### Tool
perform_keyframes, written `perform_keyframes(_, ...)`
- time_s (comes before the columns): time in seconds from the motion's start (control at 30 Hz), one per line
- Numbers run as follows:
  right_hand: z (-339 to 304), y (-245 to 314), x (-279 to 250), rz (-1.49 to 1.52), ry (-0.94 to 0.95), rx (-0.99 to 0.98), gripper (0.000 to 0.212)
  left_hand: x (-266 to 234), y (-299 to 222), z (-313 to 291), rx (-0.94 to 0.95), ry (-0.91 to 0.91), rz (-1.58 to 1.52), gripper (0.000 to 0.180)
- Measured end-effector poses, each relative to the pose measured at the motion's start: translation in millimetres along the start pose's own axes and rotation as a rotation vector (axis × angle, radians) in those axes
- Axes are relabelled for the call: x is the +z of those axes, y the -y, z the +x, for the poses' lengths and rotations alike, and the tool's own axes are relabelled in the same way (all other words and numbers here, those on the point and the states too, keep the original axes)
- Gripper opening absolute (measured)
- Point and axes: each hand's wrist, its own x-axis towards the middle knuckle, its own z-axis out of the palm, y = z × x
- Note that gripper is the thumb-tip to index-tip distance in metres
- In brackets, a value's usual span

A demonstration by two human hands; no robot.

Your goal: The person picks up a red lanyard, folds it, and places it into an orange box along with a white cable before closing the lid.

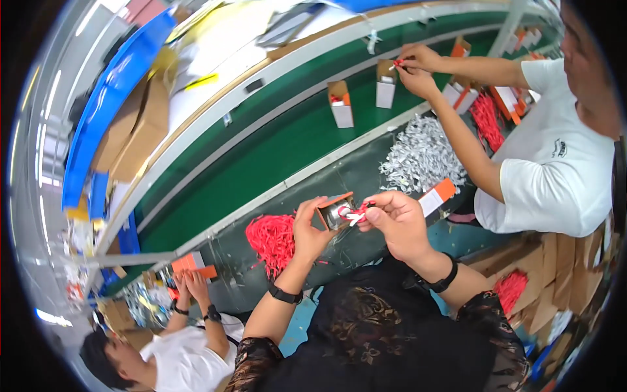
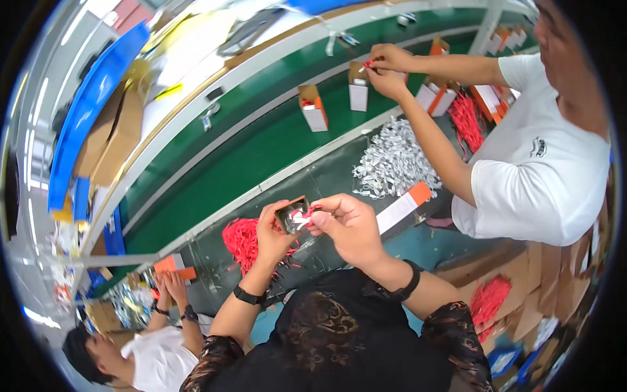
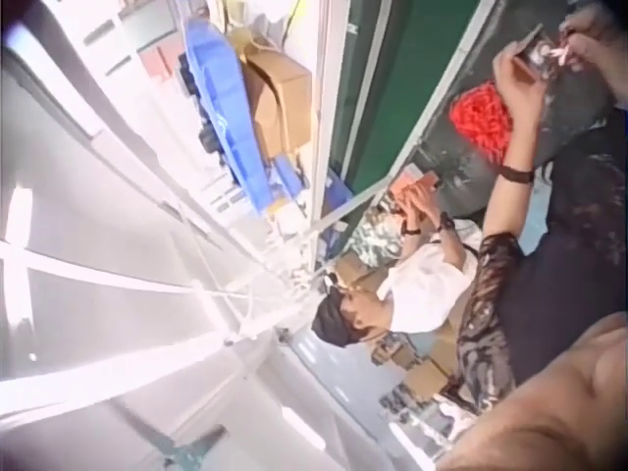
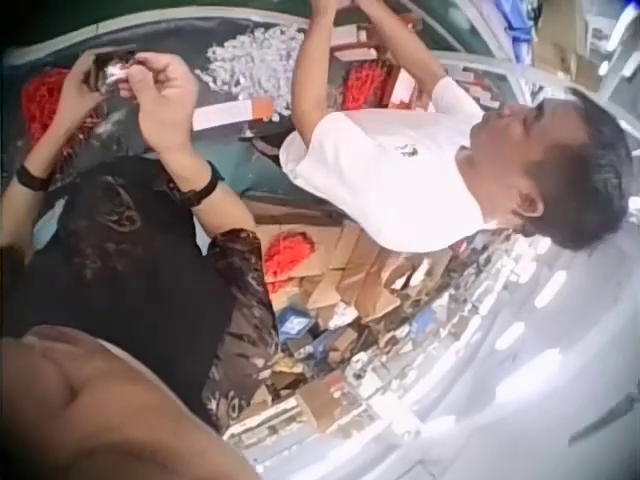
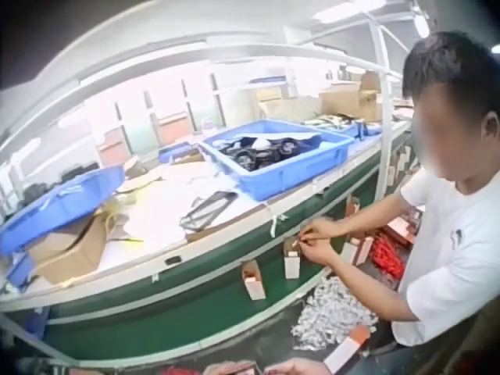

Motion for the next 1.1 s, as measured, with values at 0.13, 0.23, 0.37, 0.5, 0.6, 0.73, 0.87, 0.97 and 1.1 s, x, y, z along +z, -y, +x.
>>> perform_keyframes(0.13,-2,-10,43,-0.830,0.123,-0.402,0.018,-24,-7,-34,0.041,-0.146,0.011,0.063)
perform_keyframes(0.23,0,-32,49,-1.302,0.245,-0.839,0.027,-39,-18,-53,0.020,-0.224,0.032,0.060)
perform_keyframes(0.37,-9,-48,65,-1.554,0.445,-0.830,0.026,-49,-12,-75,-0.019,-0.274,0.043,0.059)
perform_keyframes(0.5,-23,-45,75,-1.561,0.625,-0.633,0.029,-62,-9,-88,-0.052,-0.236,0.025,0.060)
perform_keyframes(0.6,-35,-38,75,-1.515,0.627,-0.675,0.034,-69,-13,-92,-0.119,-0.240,0.005,0.061)
perform_keyframes(0.73,-39,-41,77,-1.684,0.701,-0.766,0.035,-72,-18,-99,-0.058,-0.173,-0.008,0.063)
perform_keyframes(0.87,-37,-37,71,-1.479,0.738,-0.825,0.039,-68,-9,-106,-0.109,-0.122,-0.116,0.069)
perform_keyframes(0.97,-46,-33,52,-1.319,0.464,-1.058,0.049,-65,-17,-110,-0.124,-0.145,-0.330,0.084)
perform_keyframes(1.1,-43,-29,46,-0.945,0.423,-0.496,0.064,-63,-29,-115,0.036,-0.197,-0.540,0.100)
